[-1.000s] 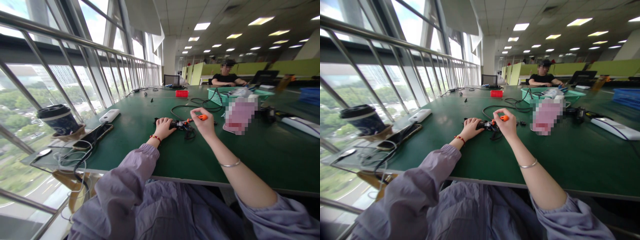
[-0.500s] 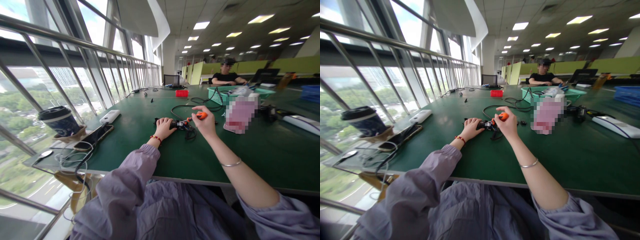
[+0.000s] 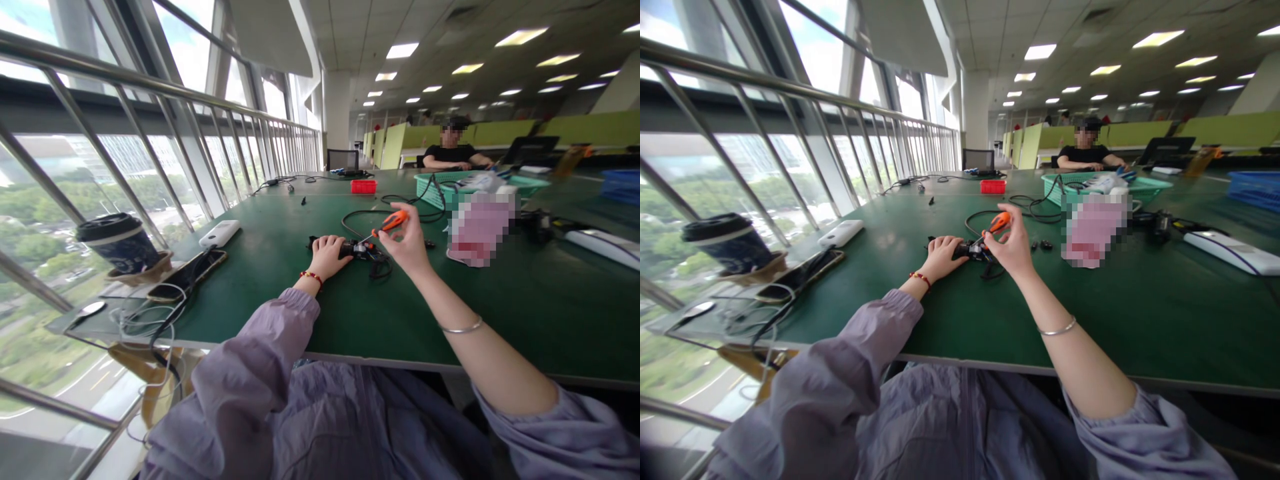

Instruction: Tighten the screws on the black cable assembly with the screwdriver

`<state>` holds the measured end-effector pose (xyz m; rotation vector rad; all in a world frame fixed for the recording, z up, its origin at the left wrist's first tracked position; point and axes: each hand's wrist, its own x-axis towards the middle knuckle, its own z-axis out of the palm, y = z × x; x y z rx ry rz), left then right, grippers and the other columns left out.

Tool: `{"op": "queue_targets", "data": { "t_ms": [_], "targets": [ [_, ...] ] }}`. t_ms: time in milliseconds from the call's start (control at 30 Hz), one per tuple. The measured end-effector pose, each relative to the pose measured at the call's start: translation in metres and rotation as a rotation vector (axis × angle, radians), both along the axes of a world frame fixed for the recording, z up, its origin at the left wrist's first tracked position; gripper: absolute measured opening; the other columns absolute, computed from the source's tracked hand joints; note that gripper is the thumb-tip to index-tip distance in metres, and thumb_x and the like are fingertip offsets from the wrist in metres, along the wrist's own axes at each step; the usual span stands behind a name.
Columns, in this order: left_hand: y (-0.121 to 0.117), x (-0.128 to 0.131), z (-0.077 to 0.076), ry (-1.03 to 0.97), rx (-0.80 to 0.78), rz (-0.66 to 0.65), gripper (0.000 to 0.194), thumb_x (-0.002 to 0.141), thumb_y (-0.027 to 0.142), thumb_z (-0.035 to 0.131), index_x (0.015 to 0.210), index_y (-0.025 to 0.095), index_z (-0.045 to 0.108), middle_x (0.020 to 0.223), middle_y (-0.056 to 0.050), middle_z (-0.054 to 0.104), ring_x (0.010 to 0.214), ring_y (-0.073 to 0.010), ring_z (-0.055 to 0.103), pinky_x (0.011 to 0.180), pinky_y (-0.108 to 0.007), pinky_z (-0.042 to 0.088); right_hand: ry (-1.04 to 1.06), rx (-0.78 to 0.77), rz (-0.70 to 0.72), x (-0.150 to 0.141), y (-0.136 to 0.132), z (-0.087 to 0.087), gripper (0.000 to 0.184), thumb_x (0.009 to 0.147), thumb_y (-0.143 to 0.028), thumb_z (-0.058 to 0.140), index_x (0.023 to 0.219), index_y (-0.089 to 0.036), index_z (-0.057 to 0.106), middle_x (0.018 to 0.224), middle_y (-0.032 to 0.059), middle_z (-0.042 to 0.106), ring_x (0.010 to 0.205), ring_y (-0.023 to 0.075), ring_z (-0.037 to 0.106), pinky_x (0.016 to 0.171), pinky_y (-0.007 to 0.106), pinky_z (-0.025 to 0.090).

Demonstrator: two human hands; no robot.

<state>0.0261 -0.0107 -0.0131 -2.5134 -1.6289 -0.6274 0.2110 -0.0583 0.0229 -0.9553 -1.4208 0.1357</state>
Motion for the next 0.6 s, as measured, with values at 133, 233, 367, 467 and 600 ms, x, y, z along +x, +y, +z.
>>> {"op": "queue_targets", "data": {
  "t_ms": [133, 233, 367, 467, 600],
  "targets": [
    [-0.0008, 0.0000, 0.0004, -0.005, 0.000, -0.001, 0.050, 0.084, 0.046, 0.057, 0.128, 0.024, 0.049, 0.133, -0.007, 0.050, 0.125, -0.0289, 0.036, 0.107, -0.044, 0.022, -0.008, -0.062, -0.093, 0.0015, 0.0014, 0.0003, 0.030, 0.069, -0.041, 0.065, 0.091, -0.022, 0.059, 0.073, -0.0002, 0.061, 0.063, 0.0164, 0.056, 0.061, 0.030, 0.046],
    [-0.0009, -0.0003, 0.0004, -0.007, 0.002, 0.001, 0.048, 0.084, 0.046, 0.057, 0.127, 0.026, 0.049, 0.133, -0.006, 0.050, 0.125, -0.0283, 0.036, 0.107, -0.044, 0.023, -0.034, -0.098, -0.090, 0.0027, 0.0003, 0.0019, 0.022, 0.074, -0.043, 0.060, 0.069, -0.022, 0.058, 0.069, 0.0008, 0.062, 0.062, 0.0162, 0.056, 0.063, 0.030, 0.045],
    [-0.0004, -0.0012, 0.0002, -0.002, 0.003, 0.001, 0.049, 0.084, 0.046, 0.057, 0.127, 0.026, 0.049, 0.132, -0.007, 0.050, 0.125, -0.0287, 0.036, 0.107, -0.045, 0.023, -0.051, -0.028, -0.021, 0.0012, -0.0005, 0.0015, 0.021, 0.071, -0.034, 0.061, 0.088, -0.022, 0.059, 0.081, 0.0011, 0.064, 0.064, 0.0153, 0.057, 0.064, 0.030, 0.047],
    [-0.0003, -0.0016, 0.0004, 0.002, -0.001, 0.001, 0.049, 0.084, 0.046, 0.057, 0.128, 0.025, 0.049, 0.132, -0.007, 0.050, 0.125, -0.0291, 0.036, 0.107, -0.045, 0.023, -0.066, 0.055, -0.045, -0.0006, -0.0016, 0.0009, 0.045, 0.066, -0.032, 0.066, 0.108, -0.023, 0.051, 0.089, 0.0015, 0.063, 0.075, 0.0171, 0.060, 0.068, 0.030, 0.047],
    [-0.0003, -0.0017, 0.0003, 0.007, 0.005, -0.007, 0.048, 0.085, 0.047, 0.056, 0.127, 0.024, 0.049, 0.132, -0.007, 0.050, 0.124, -0.0290, 0.036, 0.107, -0.045, 0.024, -0.083, -0.023, -0.097, -0.0011, -0.0057, 0.0032, 0.032, 0.073, -0.041, 0.063, 0.098, -0.022, 0.056, 0.072, -0.0013, 0.061, 0.062, 0.0160, 0.057, 0.065, 0.030, 0.046]
  ]
}}
